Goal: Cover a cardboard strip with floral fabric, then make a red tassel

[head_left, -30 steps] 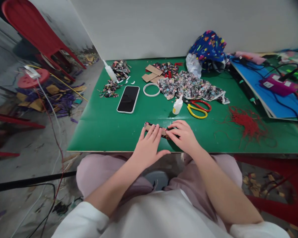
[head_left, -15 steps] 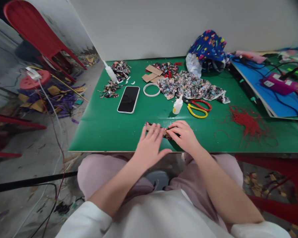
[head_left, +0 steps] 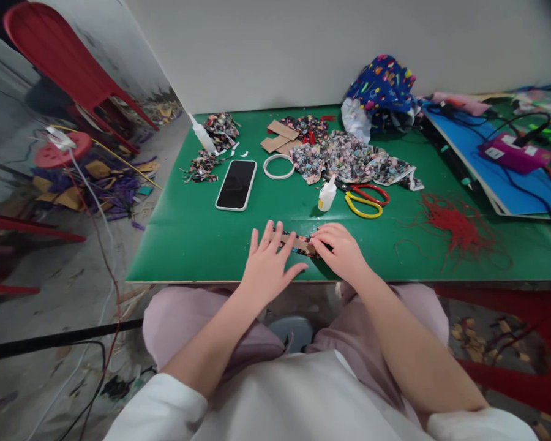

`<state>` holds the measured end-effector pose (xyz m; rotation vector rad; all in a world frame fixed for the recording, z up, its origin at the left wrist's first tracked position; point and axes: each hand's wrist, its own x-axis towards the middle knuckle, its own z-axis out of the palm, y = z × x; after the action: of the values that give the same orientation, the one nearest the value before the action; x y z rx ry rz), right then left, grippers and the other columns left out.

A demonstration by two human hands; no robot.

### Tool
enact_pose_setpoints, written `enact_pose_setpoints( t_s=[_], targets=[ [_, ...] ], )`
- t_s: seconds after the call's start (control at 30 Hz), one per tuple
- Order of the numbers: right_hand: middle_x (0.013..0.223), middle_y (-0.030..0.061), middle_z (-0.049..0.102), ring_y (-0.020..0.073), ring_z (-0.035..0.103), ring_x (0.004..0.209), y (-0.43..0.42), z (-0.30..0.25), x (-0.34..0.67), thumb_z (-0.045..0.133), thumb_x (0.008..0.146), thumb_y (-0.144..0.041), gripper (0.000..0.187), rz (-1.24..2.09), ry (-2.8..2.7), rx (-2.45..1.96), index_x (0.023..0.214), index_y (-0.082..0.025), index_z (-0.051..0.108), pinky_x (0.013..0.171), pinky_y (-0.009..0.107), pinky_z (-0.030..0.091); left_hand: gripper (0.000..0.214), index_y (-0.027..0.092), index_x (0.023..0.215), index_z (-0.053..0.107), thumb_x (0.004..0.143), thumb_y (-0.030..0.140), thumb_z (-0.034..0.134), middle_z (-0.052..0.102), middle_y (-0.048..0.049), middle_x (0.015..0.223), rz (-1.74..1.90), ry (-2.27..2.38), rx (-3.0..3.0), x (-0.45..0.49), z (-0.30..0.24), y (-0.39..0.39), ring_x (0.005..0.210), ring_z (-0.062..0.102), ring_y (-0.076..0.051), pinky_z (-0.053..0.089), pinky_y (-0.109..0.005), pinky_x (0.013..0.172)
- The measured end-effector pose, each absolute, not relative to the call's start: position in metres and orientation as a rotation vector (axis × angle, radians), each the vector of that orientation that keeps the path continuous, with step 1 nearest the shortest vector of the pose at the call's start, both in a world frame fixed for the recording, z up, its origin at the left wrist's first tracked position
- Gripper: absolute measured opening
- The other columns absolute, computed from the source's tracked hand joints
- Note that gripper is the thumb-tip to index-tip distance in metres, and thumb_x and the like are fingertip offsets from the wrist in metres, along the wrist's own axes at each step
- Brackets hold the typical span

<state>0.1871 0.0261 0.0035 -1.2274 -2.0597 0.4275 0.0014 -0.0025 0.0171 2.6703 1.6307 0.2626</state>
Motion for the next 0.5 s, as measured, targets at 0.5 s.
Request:
enact_pose_setpoints(
  t_s=[0.5],
  targets=[
    [0.086,0.0024,0.068,0.0161,0.06,0.085,0.0196,0.006,0.1915,0.044,0.083,-0.019,0.02,0.498,-1.646,-1.418,0.09,-0.021,0.063,0.081,0.031,0.046,0.069,0.022,0.138,0.029,0.081,0.061,0.035,0.024,-0.0184,0.144,0.166,1.453,2.734,0.0025,0.0172,-0.0054,0.133,0.021,-0.033,0.021,-0.052,0.105]
  ],
)
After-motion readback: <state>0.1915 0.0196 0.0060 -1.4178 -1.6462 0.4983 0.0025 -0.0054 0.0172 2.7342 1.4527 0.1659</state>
